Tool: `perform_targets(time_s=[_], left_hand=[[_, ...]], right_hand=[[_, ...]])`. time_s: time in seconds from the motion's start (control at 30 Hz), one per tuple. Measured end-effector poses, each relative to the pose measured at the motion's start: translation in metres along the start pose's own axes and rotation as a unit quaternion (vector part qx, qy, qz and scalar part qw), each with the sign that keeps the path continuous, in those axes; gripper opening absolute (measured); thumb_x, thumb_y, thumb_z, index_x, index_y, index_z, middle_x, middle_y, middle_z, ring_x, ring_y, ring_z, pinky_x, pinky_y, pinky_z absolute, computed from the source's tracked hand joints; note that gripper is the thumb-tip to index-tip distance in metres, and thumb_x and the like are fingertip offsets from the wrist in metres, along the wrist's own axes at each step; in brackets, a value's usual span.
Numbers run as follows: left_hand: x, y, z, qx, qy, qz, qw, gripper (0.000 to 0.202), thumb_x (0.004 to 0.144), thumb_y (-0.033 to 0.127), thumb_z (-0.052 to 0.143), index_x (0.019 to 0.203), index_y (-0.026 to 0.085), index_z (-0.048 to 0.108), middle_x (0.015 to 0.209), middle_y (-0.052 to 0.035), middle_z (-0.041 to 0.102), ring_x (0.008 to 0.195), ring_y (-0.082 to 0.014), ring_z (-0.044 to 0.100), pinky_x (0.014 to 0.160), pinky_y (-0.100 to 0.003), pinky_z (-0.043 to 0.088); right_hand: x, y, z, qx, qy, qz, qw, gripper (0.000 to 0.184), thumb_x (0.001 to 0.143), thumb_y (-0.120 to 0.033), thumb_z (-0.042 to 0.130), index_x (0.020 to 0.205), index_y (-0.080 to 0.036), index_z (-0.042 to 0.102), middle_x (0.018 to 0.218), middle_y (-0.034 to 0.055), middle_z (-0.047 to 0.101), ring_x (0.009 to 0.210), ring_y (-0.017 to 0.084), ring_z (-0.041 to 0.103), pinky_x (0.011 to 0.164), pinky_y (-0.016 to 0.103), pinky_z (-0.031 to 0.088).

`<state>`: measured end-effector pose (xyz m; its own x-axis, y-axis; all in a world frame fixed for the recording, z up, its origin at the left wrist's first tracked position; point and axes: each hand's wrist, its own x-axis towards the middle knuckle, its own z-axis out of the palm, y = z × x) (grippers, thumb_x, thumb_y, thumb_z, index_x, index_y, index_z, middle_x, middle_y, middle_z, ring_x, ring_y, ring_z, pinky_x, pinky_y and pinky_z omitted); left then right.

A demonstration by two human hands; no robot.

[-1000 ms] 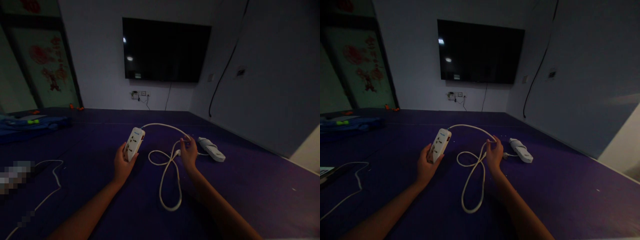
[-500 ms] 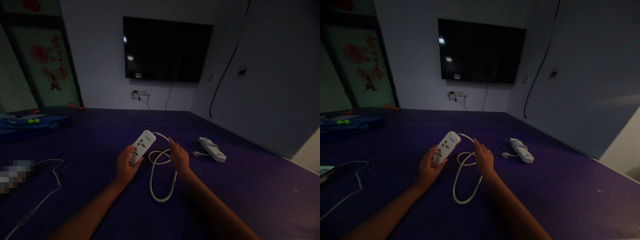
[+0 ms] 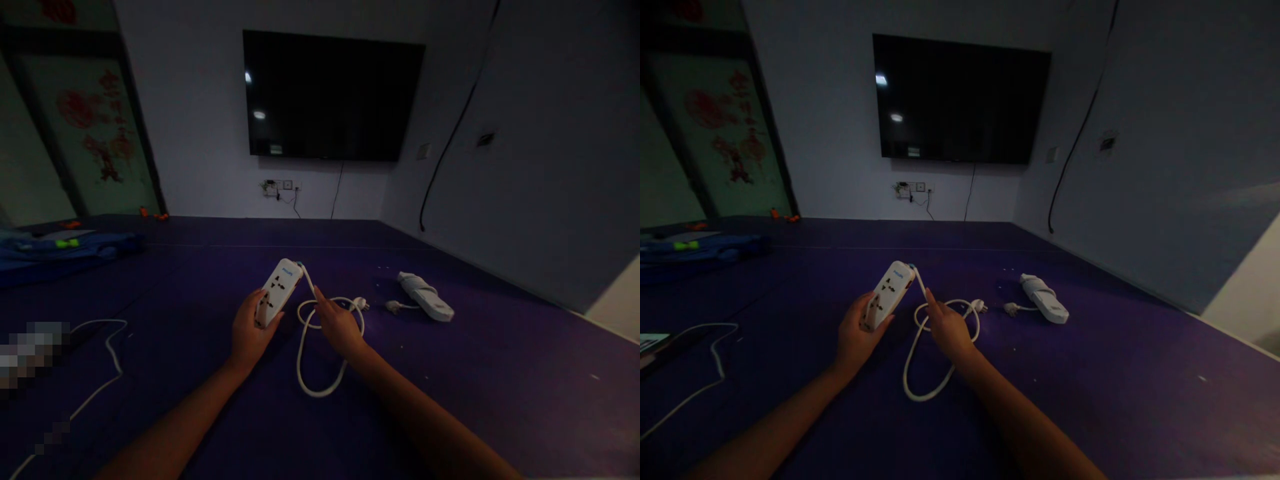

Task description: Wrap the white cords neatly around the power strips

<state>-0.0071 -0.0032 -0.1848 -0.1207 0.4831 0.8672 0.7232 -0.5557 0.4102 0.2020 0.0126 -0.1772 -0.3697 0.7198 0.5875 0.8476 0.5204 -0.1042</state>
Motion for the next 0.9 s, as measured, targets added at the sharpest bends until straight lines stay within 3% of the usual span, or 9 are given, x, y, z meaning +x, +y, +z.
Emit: perform_targets(time_s=[0.2,0.33,0.5,0.63,0.77,0.9], left_hand=[[0.000,0.001,-0.001,-0.011,-0.005,-0.010,1.000,0.052,0.070,0.034,0.069,0.116,0.019,0.051,0.114,-0.0126,0.060,0.105,-0.0259,0.058,0.088,-0.043,0.049],[0.000,-0.001,0.000,-0.045,-0.013,-0.060,0.997,0.057,0.066,0.035,0.072,0.117,0.019,0.051,0.113,-0.0122,0.061,0.103,-0.0260,0.059,0.087,-0.042,0.050],[0.002,-0.002,0.005,-0.129,-0.039,-0.169,0.976,0.085,0.055,0.036,0.079,0.129,0.016,0.043,0.122,-0.0177,0.054,0.103,-0.0275,0.060,0.080,-0.039,0.053],[0.007,0.000,0.006,-0.190,-0.080,-0.251,0.946,0.055,0.048,0.030,0.081,0.098,0.016,0.063,0.113,-0.0144,0.061,0.098,-0.0274,0.062,0.080,-0.040,0.053],[0.008,0.007,0.003,-0.260,-0.129,-0.322,0.901,0.047,0.049,0.030,0.079,0.090,0.016,0.060,0.085,-0.0064,0.068,0.078,-0.0226,0.065,0.069,-0.037,0.054],[0.003,0.016,0.002,-0.304,-0.139,-0.338,0.880,0.049,0.051,0.034,0.078,0.089,0.017,0.052,0.080,-0.0031,0.066,0.072,-0.0197,0.064,0.063,-0.031,0.052]], right_hand=[[0.001,-0.006,-0.005,-0.023,-0.026,0.026,0.999,0.050,0.093,-0.020,0.030,0.143,-0.019,0.024,0.096,0.0114,0.067,0.075,0.020,0.064,0.063,0.028,0.048],[0.000,-0.007,-0.005,-0.039,-0.022,0.025,0.999,0.055,0.091,-0.017,0.032,0.144,-0.020,0.020,0.098,0.0116,0.066,0.076,0.020,0.064,0.061,0.026,0.047],[-0.001,-0.002,-0.003,-0.061,0.006,0.053,0.997,0.057,0.088,-0.013,0.034,0.143,-0.021,0.025,0.099,0.0114,0.065,0.073,0.020,0.063,0.059,0.026,0.047],[-0.001,0.001,-0.002,-0.067,0.031,0.066,0.995,0.058,0.086,-0.011,0.035,0.142,-0.023,0.028,0.095,0.0098,0.066,0.071,0.019,0.062,0.058,0.026,0.047],[-0.002,0.004,-0.001,-0.038,0.065,0.058,0.995,0.054,0.088,-0.013,0.033,0.141,-0.024,0.031,0.094,0.0090,0.066,0.073,0.018,0.062,0.060,0.025,0.047],[-0.001,0.003,-0.003,-0.010,0.057,0.060,0.997,0.048,0.093,-0.022,0.030,0.140,-0.025,0.033,0.087,0.0071,0.067,0.068,0.018,0.062,0.058,0.025,0.046]])
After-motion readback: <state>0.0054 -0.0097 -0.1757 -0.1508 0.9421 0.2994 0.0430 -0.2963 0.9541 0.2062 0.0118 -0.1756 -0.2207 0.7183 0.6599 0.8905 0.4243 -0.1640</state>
